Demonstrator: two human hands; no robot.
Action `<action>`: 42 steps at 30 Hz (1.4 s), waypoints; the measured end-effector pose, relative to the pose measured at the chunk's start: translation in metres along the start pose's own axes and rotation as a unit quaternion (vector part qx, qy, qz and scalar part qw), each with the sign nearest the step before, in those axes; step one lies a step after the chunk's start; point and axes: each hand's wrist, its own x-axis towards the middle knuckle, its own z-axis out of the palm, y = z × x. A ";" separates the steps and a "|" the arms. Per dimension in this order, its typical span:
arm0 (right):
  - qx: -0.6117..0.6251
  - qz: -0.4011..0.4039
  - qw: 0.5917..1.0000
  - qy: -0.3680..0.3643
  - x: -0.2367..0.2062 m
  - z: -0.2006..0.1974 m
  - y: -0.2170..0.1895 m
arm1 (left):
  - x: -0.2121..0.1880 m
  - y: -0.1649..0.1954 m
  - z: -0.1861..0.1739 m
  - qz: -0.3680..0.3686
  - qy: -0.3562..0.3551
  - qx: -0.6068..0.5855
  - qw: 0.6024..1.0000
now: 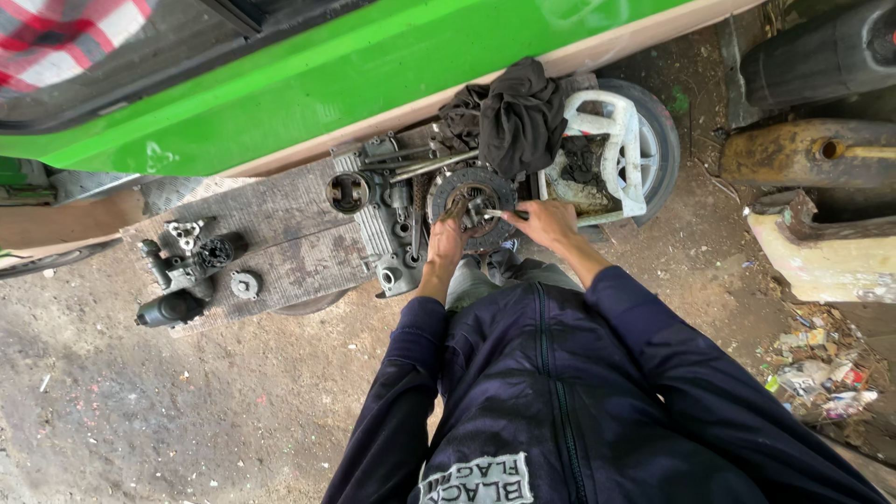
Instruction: The person works on a motorcycle clutch assembly laid on a wooden plank beside a green vehicle. They fit and press clutch plates into the clutch hub by hand, use a screwdriver-like tool to adjust components, then wipe and press parts with a dark cloth.
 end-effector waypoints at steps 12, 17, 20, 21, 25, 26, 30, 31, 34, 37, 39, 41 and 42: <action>0.071 0.063 0.993 0.064 -0.010 0.017 0.019 | -0.007 -0.005 0.004 0.049 0.100 -0.089 0.990; 0.035 0.030 0.999 0.025 -0.002 0.020 -0.002 | -0.010 -0.002 0.007 0.046 0.132 -0.065 0.988; 0.033 0.076 0.996 0.024 0.001 0.016 -0.006 | -0.009 0.002 0.001 -0.049 0.041 -0.114 0.991; 0.033 0.092 0.995 0.035 0.000 0.015 -0.007 | -0.008 0.003 -0.001 -0.055 0.027 -0.101 0.993; 0.041 0.062 0.997 0.036 -0.006 0.019 -0.009 | -0.003 0.006 -0.006 0.006 0.095 -0.068 0.993; 0.020 0.041 0.999 0.023 -0.007 0.021 -0.011 | -0.003 0.005 -0.004 0.040 0.139 -0.068 0.987; 0.067 0.054 0.994 0.070 -0.005 0.018 -0.009 | -0.008 0.000 0.004 -0.026 0.041 -0.147 0.988; 0.037 0.076 0.995 0.050 -0.001 0.012 -0.005 | -0.009 -0.001 0.006 0.035 0.097 -0.202 0.974; 0.012 0.102 0.994 0.035 -0.005 0.008 0.005 | -0.011 -0.003 0.008 0.046 0.126 -0.122 0.984; 0.068 0.042 0.994 0.078 -0.013 0.016 0.002 | -0.009 -0.003 0.005 -0.042 0.044 -0.058 0.996; 0.062 0.030 0.997 0.028 -0.011 0.022 -0.006 | -0.008 -0.002 0.003 -0.055 0.016 -0.054 0.997; 0.037 0.022 0.995 0.087 -0.010 0.022 -0.009 | -0.009 0.000 0.001 -0.024 0.041 -0.044 0.998; 0.024 0.014 0.992 0.124 -0.006 0.021 -0.010 | -0.010 0.000 -0.001 0.017 0.087 -0.041 0.995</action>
